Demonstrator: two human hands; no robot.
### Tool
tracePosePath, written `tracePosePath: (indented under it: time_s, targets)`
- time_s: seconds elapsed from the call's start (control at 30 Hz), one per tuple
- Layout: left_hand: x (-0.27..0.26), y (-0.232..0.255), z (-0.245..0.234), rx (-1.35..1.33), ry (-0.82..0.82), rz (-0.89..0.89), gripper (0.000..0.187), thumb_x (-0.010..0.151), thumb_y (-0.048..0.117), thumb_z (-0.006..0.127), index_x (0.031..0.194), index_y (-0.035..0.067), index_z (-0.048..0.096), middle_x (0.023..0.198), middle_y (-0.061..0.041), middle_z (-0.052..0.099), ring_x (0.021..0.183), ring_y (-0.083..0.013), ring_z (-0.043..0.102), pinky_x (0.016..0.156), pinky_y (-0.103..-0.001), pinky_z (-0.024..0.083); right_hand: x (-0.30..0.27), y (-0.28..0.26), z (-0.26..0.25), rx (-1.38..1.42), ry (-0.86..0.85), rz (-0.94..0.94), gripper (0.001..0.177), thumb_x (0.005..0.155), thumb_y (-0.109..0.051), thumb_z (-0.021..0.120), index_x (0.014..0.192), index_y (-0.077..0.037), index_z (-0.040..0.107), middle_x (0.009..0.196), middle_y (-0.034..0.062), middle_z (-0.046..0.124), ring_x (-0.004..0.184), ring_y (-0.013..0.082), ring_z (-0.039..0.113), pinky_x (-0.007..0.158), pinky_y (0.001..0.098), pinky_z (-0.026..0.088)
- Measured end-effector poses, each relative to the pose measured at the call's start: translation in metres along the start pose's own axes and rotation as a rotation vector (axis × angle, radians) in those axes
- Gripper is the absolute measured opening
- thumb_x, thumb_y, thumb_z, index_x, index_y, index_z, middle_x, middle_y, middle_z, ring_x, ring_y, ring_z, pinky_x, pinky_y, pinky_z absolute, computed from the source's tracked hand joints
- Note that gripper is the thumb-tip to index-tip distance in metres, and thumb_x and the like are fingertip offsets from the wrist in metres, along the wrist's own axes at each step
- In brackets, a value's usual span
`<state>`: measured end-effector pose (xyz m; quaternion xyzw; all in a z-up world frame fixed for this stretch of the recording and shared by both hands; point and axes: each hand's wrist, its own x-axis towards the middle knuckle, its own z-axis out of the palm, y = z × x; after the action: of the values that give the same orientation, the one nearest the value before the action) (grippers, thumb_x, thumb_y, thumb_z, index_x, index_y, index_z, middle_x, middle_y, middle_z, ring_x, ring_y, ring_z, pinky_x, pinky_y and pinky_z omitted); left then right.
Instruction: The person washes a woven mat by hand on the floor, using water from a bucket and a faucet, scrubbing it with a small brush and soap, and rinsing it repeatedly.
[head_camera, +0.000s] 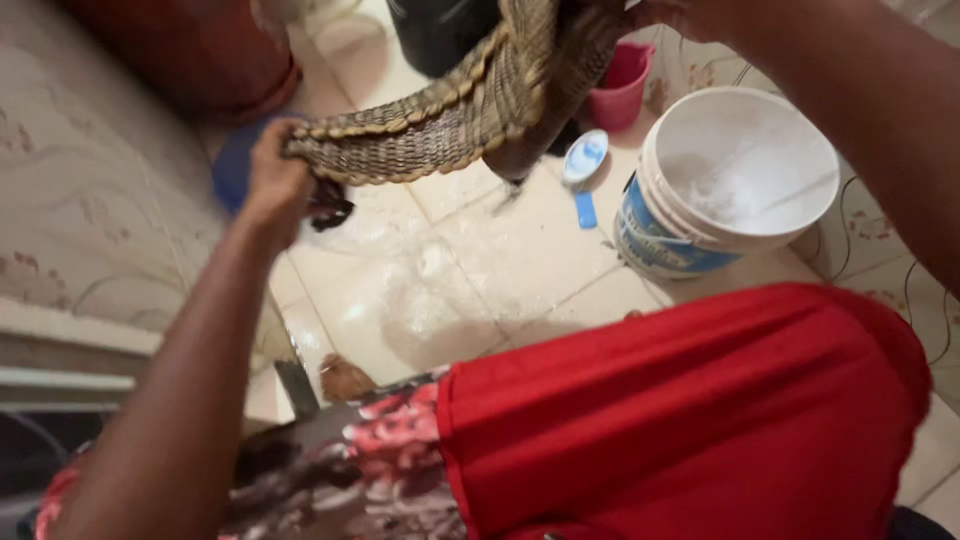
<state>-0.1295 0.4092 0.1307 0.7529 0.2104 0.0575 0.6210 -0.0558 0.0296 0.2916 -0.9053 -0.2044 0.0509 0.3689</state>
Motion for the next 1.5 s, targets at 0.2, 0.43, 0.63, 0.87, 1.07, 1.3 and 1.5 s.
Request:
tracePosePath:
  time_s: [0.2, 0.43, 0.63, 0.87, 1.07, 1.3, 1.5]
  targets:
    - [-0.013, -0.025, -0.042, 0.38, 0.161, -0.094, 0.047, 0.097, -0.004, 0.054, 0.138, 0.018, 0.062, 0.098, -0.01, 0.07, 0.073, -0.0224, 0.062, 0.057, -0.044, 0.048, 0.031, 0.078, 0.04, -0.04, -0.235, -0.018, 0.034, 0.083, -0.012, 0.08, 0.116, -0.012, 0.077, 0.107, 0.0091, 0.077, 0.092, 0.0226, 0.071, 0.085, 0.0405, 0.06]
    - [0.018, -0.059, -0.078, 0.824, -0.46, -0.382, 0.047, 0.099, 0.009, 0.063, 0.146, 0.008, 0.056, 0.091, -0.019, 0.071, 0.071, -0.024, 0.062, 0.06, -0.036, 0.053, 0.089, 0.122, 0.039, -0.117, -0.208, 0.188, 0.033, 0.095, -0.01, 0.067, 0.126, -0.02, 0.075, 0.116, 0.0114, 0.074, 0.094, 0.029, 0.069, 0.084, 0.0444, 0.059]
    - [0.072, -0.134, -0.06, 0.562, -0.187, -0.482, 0.046, 0.094, 0.024, 0.072, 0.133, 0.004, 0.057, 0.113, -0.016, 0.067, 0.084, -0.0197, 0.066, 0.069, -0.04, 0.061, 0.206, 0.189, 0.129, 0.043, -0.012, -0.149, 0.045, 0.105, -0.018, 0.071, 0.143, -0.001, 0.053, 0.132, 0.0165, 0.064, 0.12, 0.0305, 0.064, 0.101, 0.0404, 0.05]
    - [0.066, -0.285, 0.045, 0.894, 0.105, -0.313, 0.087, 0.082, 0.032, 0.083, 0.153, 0.009, 0.036, 0.144, -0.023, 0.048, 0.126, -0.0408, 0.055, 0.101, -0.052, 0.049, 0.12, 0.343, 0.305, -0.27, -0.034, 0.03, 0.064, 0.082, -0.011, 0.08, 0.139, 0.001, 0.055, 0.142, 0.0319, 0.048, 0.129, 0.0481, 0.05, 0.105, 0.0531, 0.045]
    - [0.023, -0.365, 0.105, 0.787, 0.383, -0.836, 0.122, 0.07, 0.043, 0.094, 0.153, -0.002, 0.016, 0.16, -0.019, 0.019, 0.135, -0.0437, 0.034, 0.095, -0.057, 0.048, 0.055, 0.373, 0.343, -0.68, 0.023, 0.212, 0.075, 0.078, -0.01, 0.077, 0.15, -0.009, 0.056, 0.151, 0.0318, 0.044, 0.119, 0.0505, 0.053, 0.092, 0.059, 0.05]
    - [0.033, -0.39, 0.091, 0.733, 0.459, -0.629, 0.071, 0.075, 0.038, 0.093, 0.121, -0.003, 0.058, 0.117, -0.019, 0.056, 0.114, -0.0361, 0.057, 0.096, -0.046, 0.051, 0.051, 0.392, 0.322, -0.706, 0.136, 0.349, 0.057, 0.085, -0.009, 0.074, 0.141, -0.014, 0.062, 0.132, 0.0292, 0.052, 0.114, 0.0523, 0.055, 0.088, 0.0607, 0.052]
    - [0.063, -0.349, 0.091, 0.129, 0.263, -0.406, 0.066, 0.087, 0.031, 0.077, 0.136, -0.003, 0.051, 0.104, -0.009, 0.068, 0.097, -0.0211, 0.067, 0.089, -0.039, 0.054, 0.064, 0.413, 0.312, -0.676, 0.013, 0.419, 0.053, 0.086, -0.006, 0.066, 0.137, -0.014, 0.053, 0.114, 0.0356, 0.053, 0.099, 0.055, 0.059, 0.075, 0.0603, 0.057]
